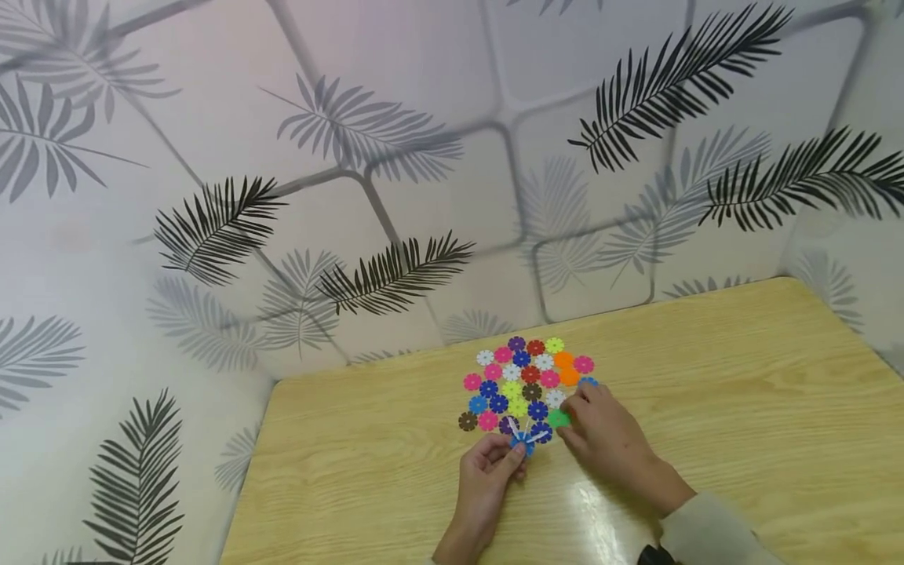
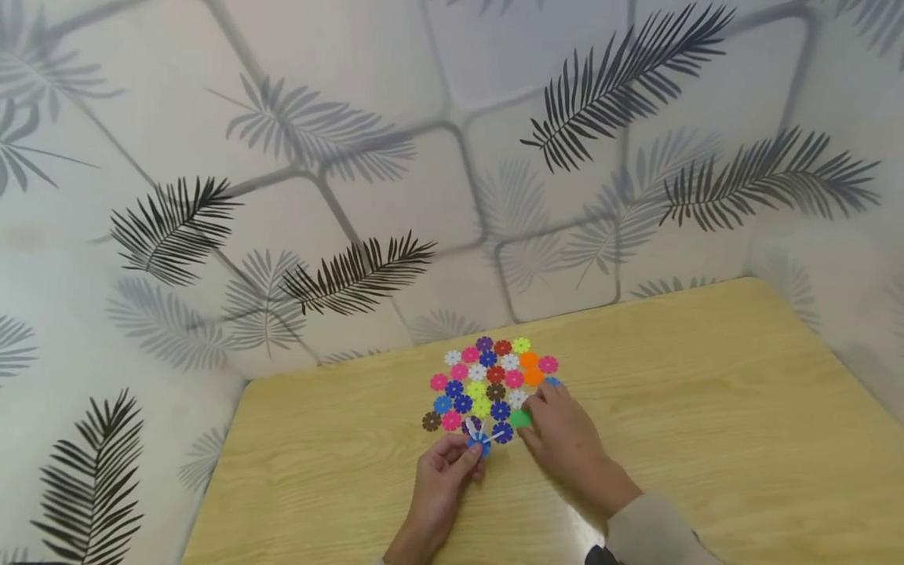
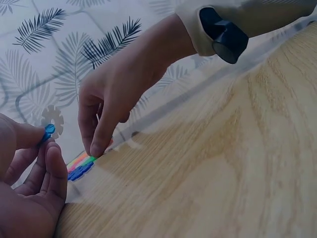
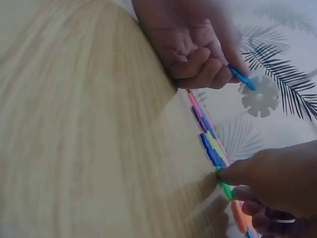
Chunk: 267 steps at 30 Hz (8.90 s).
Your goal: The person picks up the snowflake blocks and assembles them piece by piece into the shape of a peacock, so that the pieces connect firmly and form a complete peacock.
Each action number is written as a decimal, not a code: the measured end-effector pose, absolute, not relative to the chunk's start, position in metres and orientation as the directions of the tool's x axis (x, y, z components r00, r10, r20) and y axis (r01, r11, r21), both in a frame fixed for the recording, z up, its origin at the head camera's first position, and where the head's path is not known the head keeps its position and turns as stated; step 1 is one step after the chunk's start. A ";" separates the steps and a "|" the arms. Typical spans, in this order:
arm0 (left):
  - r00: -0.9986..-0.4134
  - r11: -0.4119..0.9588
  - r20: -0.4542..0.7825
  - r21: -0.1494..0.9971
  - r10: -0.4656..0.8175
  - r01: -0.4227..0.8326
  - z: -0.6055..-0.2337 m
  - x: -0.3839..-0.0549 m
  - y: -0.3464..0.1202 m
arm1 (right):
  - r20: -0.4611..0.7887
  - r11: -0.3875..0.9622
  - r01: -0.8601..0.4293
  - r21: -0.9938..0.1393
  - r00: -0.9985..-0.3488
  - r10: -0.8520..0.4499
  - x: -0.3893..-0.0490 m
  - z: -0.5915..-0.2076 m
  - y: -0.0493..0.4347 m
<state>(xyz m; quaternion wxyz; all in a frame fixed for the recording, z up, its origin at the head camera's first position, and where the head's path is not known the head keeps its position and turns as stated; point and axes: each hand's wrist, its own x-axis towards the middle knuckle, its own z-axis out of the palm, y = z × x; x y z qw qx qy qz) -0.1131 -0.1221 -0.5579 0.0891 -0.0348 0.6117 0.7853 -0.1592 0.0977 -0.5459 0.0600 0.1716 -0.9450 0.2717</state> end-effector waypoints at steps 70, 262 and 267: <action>-0.992 -0.053 -0.048 0.997 0.118 -0.054 -0.567 -0.109 -0.112 | 0.395 0.424 -0.527 -0.736 -0.844 -0.363 -0.119 -0.535 0.093; -0.988 0.019 -0.033 0.999 0.153 -0.031 -0.562 -0.104 -0.109 | 0.131 0.084 -0.138 -0.987 -0.987 -0.093 -0.114 -0.538 0.104; -0.983 0.036 -0.025 0.999 0.181 -0.018 -0.564 -0.104 -0.112 | 0.184 0.075 -0.192 -0.979 -0.978 -0.098 -0.115 -0.539 0.104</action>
